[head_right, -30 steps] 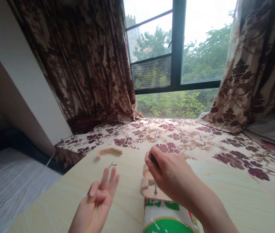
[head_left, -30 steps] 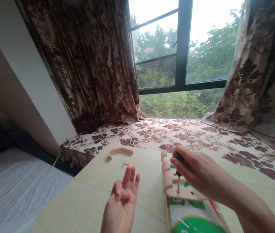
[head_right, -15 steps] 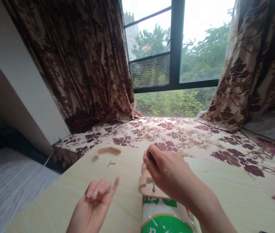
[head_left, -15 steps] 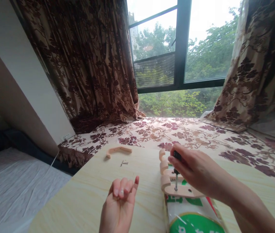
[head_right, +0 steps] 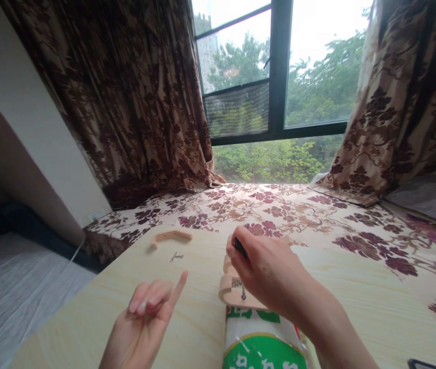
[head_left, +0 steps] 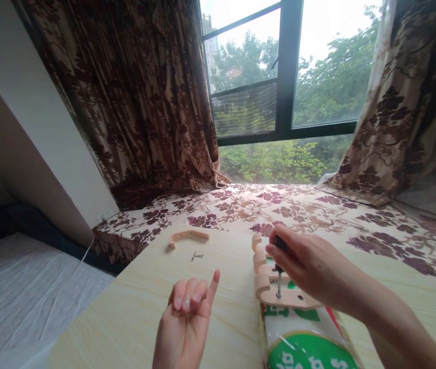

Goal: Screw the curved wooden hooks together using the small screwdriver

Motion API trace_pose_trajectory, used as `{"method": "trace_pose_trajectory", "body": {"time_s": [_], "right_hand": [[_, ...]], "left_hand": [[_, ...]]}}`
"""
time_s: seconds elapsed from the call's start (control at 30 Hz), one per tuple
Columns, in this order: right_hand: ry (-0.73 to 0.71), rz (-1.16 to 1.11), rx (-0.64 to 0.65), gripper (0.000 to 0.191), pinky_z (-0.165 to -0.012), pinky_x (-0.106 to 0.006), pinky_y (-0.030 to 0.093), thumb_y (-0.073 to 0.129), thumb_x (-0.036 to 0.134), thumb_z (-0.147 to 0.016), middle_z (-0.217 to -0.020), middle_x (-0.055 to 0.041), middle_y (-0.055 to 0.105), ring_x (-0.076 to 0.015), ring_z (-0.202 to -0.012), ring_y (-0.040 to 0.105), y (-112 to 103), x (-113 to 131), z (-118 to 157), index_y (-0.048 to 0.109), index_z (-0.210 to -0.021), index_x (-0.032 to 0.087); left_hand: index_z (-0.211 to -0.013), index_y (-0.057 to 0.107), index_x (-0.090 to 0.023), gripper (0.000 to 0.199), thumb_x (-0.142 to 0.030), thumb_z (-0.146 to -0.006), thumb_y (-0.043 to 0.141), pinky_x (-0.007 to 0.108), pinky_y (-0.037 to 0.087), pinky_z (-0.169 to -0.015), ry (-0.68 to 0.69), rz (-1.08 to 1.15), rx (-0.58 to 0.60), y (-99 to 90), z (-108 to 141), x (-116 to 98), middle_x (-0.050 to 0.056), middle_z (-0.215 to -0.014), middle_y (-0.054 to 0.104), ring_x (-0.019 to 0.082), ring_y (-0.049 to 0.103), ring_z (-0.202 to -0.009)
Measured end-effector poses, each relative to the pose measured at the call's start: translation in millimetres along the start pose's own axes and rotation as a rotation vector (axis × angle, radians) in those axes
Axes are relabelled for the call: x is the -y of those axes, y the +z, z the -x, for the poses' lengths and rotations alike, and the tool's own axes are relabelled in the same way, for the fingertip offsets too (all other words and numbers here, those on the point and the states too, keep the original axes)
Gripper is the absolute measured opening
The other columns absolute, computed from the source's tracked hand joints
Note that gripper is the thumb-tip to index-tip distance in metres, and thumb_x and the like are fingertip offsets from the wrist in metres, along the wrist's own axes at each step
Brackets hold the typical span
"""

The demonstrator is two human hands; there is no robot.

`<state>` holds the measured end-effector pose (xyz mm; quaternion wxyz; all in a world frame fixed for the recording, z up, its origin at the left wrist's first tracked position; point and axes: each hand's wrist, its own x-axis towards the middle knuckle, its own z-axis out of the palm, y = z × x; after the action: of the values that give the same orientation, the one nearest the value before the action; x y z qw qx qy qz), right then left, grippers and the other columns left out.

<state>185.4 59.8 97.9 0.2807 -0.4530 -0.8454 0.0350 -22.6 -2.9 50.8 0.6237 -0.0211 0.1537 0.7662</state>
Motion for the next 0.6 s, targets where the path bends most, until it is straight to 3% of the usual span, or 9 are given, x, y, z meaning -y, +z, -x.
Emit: {"method": "trace_pose_trajectory", "body": {"time_s": [0.17, 0.43, 0.5, 0.6], "right_hand": [[-0.019, -0.030, -0.023, 0.022, -0.050, -0.027, 0.029, 0.035, 0.036, -0.094, -0.060, 0.0002, 0.056, -0.0148, -0.052, 0.050, 4, -3, 1, 0.044, -0.079, 0.022], [0.025, -0.052, 0.016, 0.022, -0.052, -0.028, 0.028, 0.034, 0.038, -0.093, -0.061, 0.0006, 0.054, -0.0154, -0.053, 0.048, 3, -2, 0, 0.042, -0.080, 0.023], [0.046, -0.058, 0.041, 0.023, -0.053, -0.028, 0.029, 0.034, 0.038, -0.093, -0.061, 0.0004, 0.054, -0.0154, -0.053, 0.048, 2, -1, 0, 0.042, -0.079, 0.023], [0.062, -0.073, 0.055, 0.023, -0.054, -0.029, 0.030, 0.033, 0.038, -0.093, -0.062, -0.0004, 0.055, -0.0155, -0.055, 0.049, 0, 0, -1, 0.041, -0.079, 0.022]], "left_hand": [[-0.044, 0.036, -0.018, 0.045, 0.006, -0.080, 0.024, 0.050, 0.052, -0.090, -0.008, 0.021, -0.019, 0.1, 0, -1, -0.005, -0.049, 0.031, 0.005, 0.038, -0.044], [-0.041, 0.036, -0.018, 0.045, 0.008, -0.076, 0.025, 0.042, 0.052, -0.092, 0.009, -0.031, -0.028, 0.5, 0, -1, -0.005, -0.048, 0.030, 0.005, 0.037, -0.044], [-0.040, 0.037, -0.018, 0.045, 0.009, -0.075, 0.028, 0.041, 0.049, -0.096, 0.007, -0.122, 0.007, -6.8, -2, 0, -0.004, -0.047, 0.030, 0.006, 0.037, -0.044], [-0.043, 0.045, -0.019, 0.040, 0.006, -0.074, 0.040, 0.040, 0.043, -0.102, -0.018, -0.342, 0.153, -20.5, -4, 1, -0.004, -0.046, 0.035, 0.008, 0.041, -0.048]]}}
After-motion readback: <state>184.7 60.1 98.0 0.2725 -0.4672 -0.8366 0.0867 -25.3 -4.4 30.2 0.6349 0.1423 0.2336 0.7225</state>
